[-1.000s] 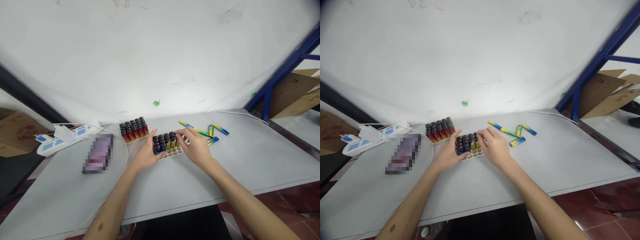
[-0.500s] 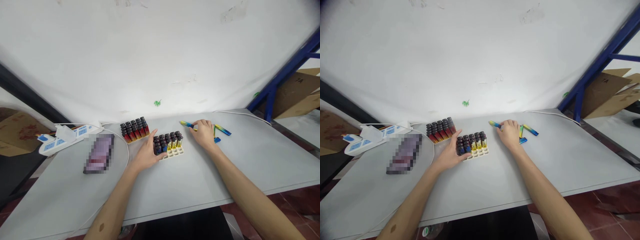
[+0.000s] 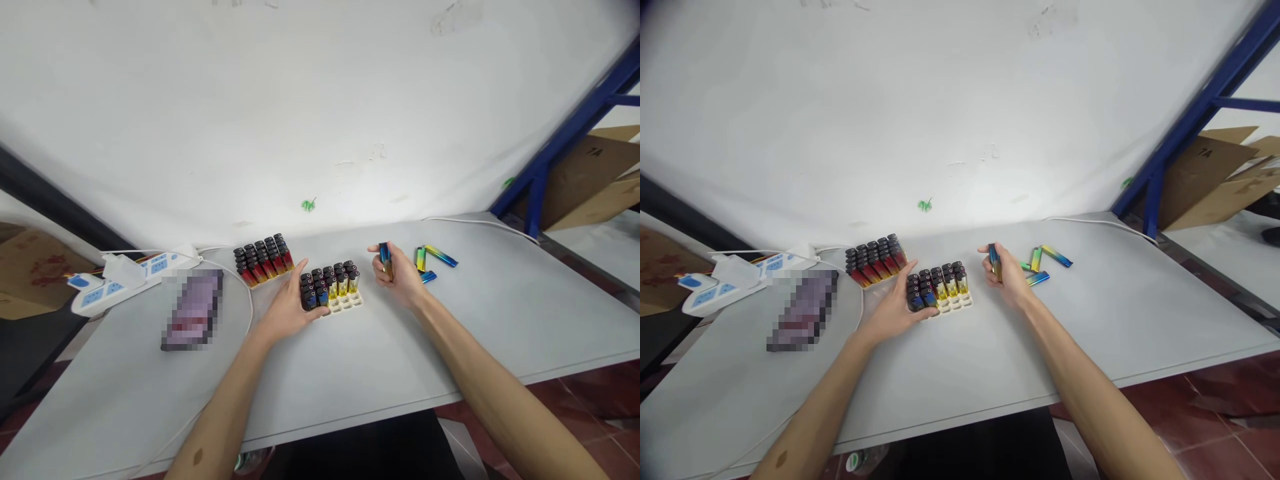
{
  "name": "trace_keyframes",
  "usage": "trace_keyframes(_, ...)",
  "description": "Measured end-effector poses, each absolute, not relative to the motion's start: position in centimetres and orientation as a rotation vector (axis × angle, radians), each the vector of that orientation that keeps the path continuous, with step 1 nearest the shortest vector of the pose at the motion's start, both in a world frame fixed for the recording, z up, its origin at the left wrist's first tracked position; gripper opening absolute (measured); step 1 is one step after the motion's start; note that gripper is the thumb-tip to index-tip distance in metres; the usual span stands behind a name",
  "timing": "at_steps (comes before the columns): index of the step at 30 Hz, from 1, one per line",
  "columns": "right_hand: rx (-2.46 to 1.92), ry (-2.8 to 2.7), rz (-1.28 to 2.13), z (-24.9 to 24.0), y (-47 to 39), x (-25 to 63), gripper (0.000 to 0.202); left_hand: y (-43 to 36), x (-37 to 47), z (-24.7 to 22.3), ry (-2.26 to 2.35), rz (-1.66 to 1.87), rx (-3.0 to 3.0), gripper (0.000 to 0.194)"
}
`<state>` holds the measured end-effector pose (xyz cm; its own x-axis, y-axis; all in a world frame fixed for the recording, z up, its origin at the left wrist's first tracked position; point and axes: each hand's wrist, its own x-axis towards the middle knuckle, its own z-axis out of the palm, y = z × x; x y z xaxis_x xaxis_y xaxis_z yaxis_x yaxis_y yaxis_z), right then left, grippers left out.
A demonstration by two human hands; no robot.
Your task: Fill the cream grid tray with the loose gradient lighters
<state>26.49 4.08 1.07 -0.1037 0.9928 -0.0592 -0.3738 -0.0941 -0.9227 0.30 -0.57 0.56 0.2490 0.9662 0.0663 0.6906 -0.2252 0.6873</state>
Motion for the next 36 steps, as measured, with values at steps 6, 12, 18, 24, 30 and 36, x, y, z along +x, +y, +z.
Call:
trace_keyframes(6, -0.976, -1.001, 1.479, 0.74, 4.04, 26.22, 0.039, -0.51, 0.25, 0.41, 1.537, 0.669, 1.99, 0.104)
trace_keyframes(12, -0.959, -1.014, 1.491, 0.76, 3.74, 26.02, 0.034, -0.51, 0.25, 0.38, 1.534, 0.69, 2.004, 0.1)
trace_keyframes(18, -0.998, -0.989, 1.486, 0.55, 4.04, 26.04, 0.04, -0.52, 0.31, 0.51, 1.57, 0.646, 2.014, 0.099)
trace_keyframes(24, -1.023, -0.946, 1.48, 0.66, 3.8, 25.77, 0.044, -0.6, 0.25, 0.53, 1.571, 0.646, 1.999, 0.098)
trace_keyframes(30, -1.114, -0.82, 1.48, 0.82, 4.05, 25.93, 0.056, -0.7, 0.22, 0.66, 1.56, 0.651, 2.006, 0.097)
trace_keyframes(36, -1.11, -0.793, 1.483, 1.02, 4.15, 25.82, 0.046, -0.7, 0.12, 0.62, 1.573, 0.656, 2.007, 0.098)
